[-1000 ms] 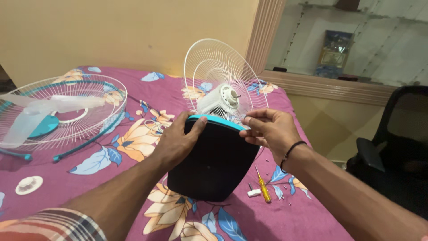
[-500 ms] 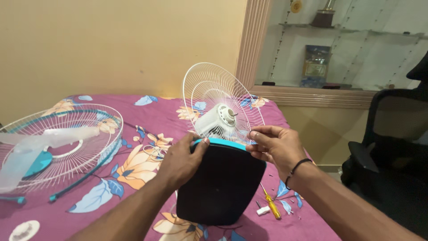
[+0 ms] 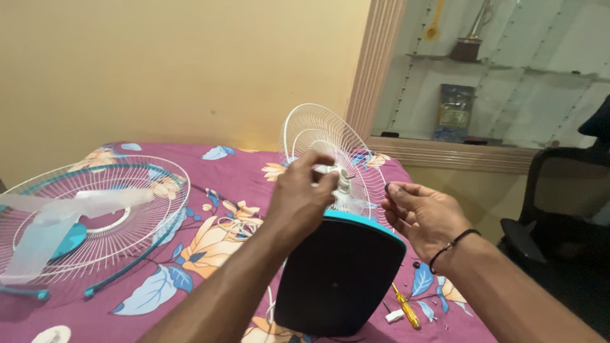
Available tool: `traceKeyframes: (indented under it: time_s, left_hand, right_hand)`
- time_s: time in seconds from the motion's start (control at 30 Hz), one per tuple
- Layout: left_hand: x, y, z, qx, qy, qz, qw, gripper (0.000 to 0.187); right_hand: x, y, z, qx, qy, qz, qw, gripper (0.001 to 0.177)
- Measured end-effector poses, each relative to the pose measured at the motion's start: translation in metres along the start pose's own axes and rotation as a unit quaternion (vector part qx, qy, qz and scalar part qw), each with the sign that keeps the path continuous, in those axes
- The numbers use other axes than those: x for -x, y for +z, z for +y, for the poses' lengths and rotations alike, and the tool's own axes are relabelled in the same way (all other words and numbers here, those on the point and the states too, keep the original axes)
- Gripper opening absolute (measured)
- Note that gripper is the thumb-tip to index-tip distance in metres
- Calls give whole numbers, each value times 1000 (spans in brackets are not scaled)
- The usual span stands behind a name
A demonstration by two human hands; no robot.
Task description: The person uses a screwdriver to remove screws from the back cover of a small electric fan. They unscrew multiple fasteners, place them on the bed, and then detach the black back cover to expose the internal components.
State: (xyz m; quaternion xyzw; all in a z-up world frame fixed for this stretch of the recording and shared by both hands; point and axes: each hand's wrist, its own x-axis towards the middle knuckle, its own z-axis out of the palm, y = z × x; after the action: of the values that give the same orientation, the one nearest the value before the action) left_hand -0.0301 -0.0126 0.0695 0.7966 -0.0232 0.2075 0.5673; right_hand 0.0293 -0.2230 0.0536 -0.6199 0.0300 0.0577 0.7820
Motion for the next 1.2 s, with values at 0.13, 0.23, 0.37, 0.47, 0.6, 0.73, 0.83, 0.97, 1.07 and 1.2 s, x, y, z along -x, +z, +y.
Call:
traceKeyframes:
  time_s: [0.13,0.23,0.37,0.47,0.6,0.73,0.83,0.97,1.07,1.2]
  left_hand:
    - [2,12,13,35,20,-47,998,35]
    - [7,18,19,30,51,-48,997,35]
    - [11,17,21,31,46,-34,998,33]
    - [14,13,19,32,55,-21,998,29]
    - [11,4,21,62,62,-7,996,25]
    - [9,0,19,20,85,20,996,25]
    - [7,-1,19,26,95,29,995,25]
    - [5,1,19,41,128,33,990,23]
    - [5,1,16,50,102,24,993,25]
    - [4,-2,15,37,118,30,992,23]
  right_hand:
    - [7,14,-1,-58,15,-22,998,15]
    - [15,21,-2,-97,13,-39,994,15]
    - [22,30,-4,-107,7,-65,992,15]
    - [25,34,-4,-114,10,-63,991,15]
    - [30,43,-5,-147,12,-88,985,17]
    - [33,43,-3,-172,14,-92,981,19]
    - [32,44,-4,-201,31,-99,974,19]
    - [28,42,-5,-191,33,-107,975,16]
    - [27,43,-6,-199,45,-99,974,17]
    - [30,48,-7,-213,47,-91,972,14]
